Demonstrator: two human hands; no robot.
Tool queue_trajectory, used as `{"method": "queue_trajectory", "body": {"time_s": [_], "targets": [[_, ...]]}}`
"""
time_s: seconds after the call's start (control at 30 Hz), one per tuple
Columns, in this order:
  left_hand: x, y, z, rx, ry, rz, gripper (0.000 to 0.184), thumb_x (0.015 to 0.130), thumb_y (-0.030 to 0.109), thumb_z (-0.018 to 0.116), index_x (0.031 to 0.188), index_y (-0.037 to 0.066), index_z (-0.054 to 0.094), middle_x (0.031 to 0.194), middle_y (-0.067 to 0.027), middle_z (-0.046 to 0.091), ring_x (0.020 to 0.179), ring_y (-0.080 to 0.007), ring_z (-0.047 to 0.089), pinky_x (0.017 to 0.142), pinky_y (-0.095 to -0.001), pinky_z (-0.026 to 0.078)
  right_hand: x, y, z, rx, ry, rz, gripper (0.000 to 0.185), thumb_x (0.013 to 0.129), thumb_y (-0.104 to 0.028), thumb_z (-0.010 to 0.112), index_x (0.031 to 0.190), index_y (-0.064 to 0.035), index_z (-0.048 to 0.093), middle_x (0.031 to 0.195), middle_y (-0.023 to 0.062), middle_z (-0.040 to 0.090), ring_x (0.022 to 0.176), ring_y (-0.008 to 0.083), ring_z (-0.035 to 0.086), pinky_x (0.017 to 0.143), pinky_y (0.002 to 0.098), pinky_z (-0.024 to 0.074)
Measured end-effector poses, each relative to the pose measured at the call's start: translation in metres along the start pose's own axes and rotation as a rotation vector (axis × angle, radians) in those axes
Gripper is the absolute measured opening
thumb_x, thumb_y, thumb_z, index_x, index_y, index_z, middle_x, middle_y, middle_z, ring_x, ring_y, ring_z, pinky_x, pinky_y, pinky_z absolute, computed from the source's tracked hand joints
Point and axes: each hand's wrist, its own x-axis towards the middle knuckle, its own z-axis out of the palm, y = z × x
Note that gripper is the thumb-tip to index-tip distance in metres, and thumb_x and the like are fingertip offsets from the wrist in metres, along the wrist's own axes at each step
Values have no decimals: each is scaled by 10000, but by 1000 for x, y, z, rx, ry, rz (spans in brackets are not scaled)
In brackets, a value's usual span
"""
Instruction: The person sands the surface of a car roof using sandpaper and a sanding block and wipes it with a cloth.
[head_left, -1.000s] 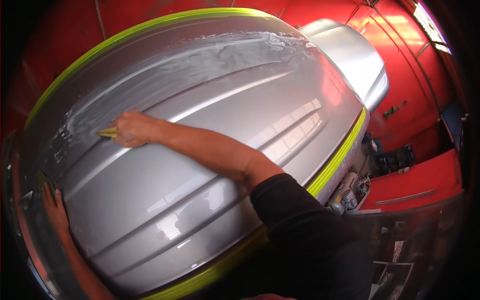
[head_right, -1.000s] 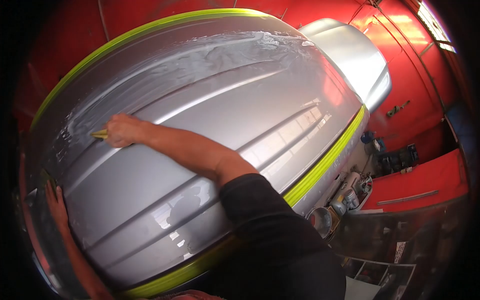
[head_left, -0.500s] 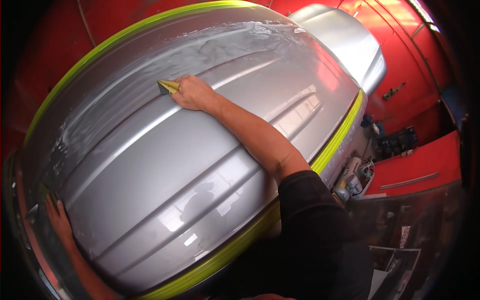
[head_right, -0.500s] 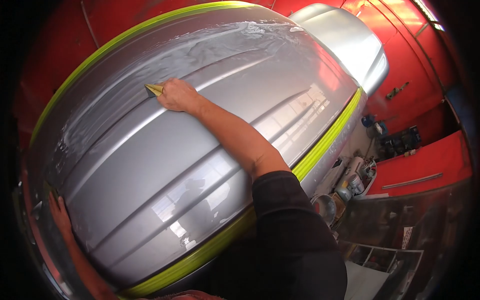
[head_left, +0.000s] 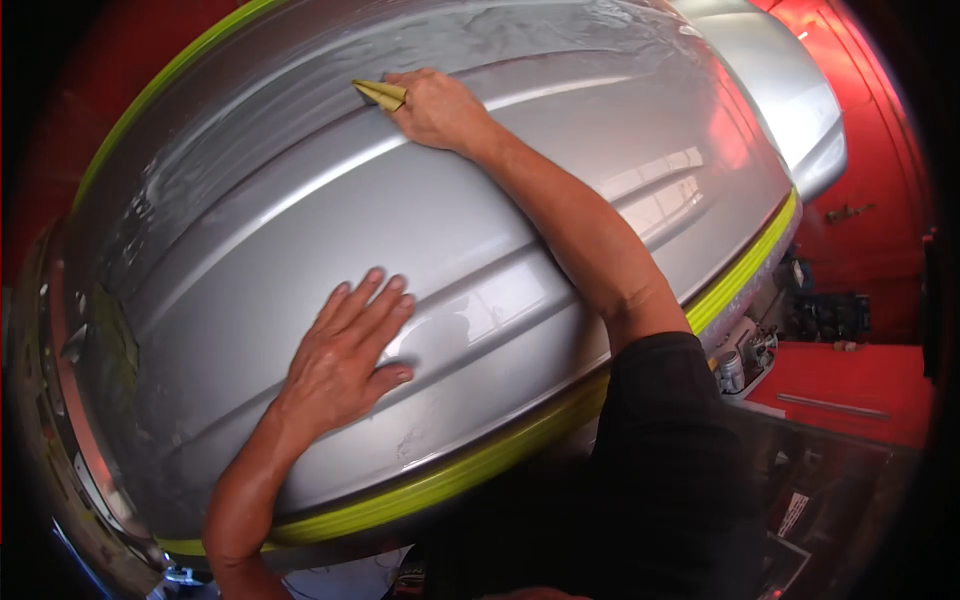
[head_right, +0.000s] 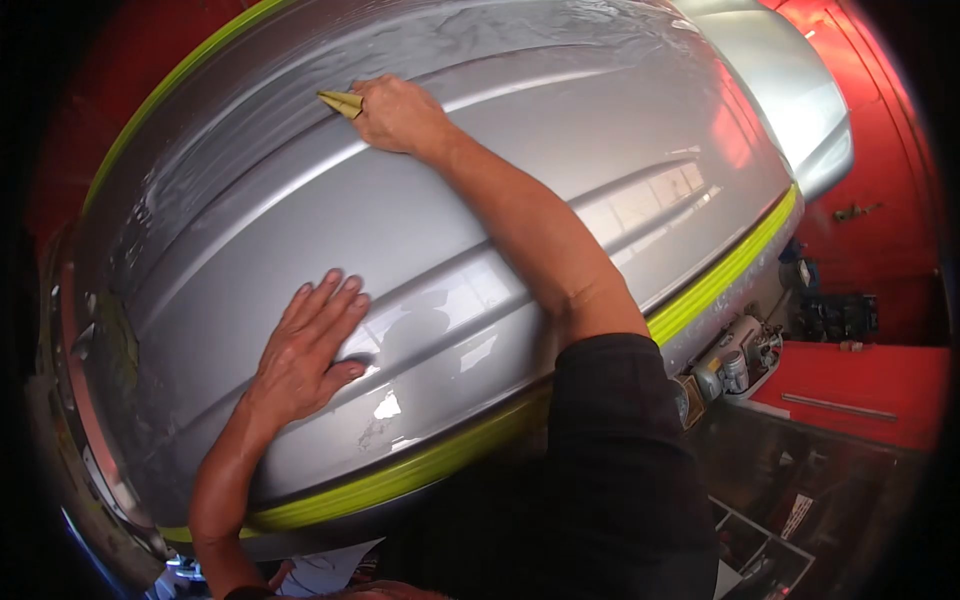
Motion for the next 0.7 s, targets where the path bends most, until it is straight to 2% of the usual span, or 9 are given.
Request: {"method": "queue_trajectory", "body": {"time_s": [0.07,0.17,0.23,0.37,0.47,0.57,0.7], "targets": [[33,22,14,-87,9,67,720,933,485,587,1466,27,434,1552,-166,378,1483,-322,271,1215,-484,215,1,-5,-7,15,-31,2,346,908,-227,593,1166,-9,667,1004,218,708,1010,375,655,881,466,538],[74,46,31,-141,85,119,722,932,462,603,1463,9,420,1547,-174,376,1480,-322,270,1215,-467,231,2,-4,-3,60,-16,28,238,861,-171,552,1031,-56,672,943,224,693,919,401,658,806,486,540],[72,47,34,-163,106,121,726,926,456,616,1460,5,419,1543,-178,378,1477,-323,275,1214,-461,239,1,0,1,45,46,-44,218,883,-186,565,1030,-66,674,952,210,696,917,391,660,805,479,539],[33,35,23,-174,58,52,741,894,430,667,1456,10,431,1541,-169,386,1470,-320,293,1210,-460,261,-5,-10,-8,81,120,-130,219,932,-245,590,1013,-58,670,957,178,700,903,380,660,802,468,540],[-18,26,13,-168,37,-50,752,853,395,711,1456,29,450,1542,-146,395,1466,-313,310,1207,-460,277,-5,-17,-12,61,11,-13,259,953,-290,595,1037,-59,677,969,152,708,944,379,649,835,466,530],[-66,16,10,-147,49,-150,752,827,379,728,1452,49,470,1540,-124,408,1463,-305,323,1206,-457,285,-5,-9,-5,26,90,-162,265,953,-264,593,1108,-68,681,1006,154,712,992,382,638,874,461,521],[-123,4,4,-88,95,-282,767,810,337,769,1453,44,470,1534,-108,422,1457,-284,338,1199,-447,307,-3,-17,-8,-7,32,-167,300,948,-261,608,1170,-74,683,1122,151,704,1045,379,636,913,439,519]]}}
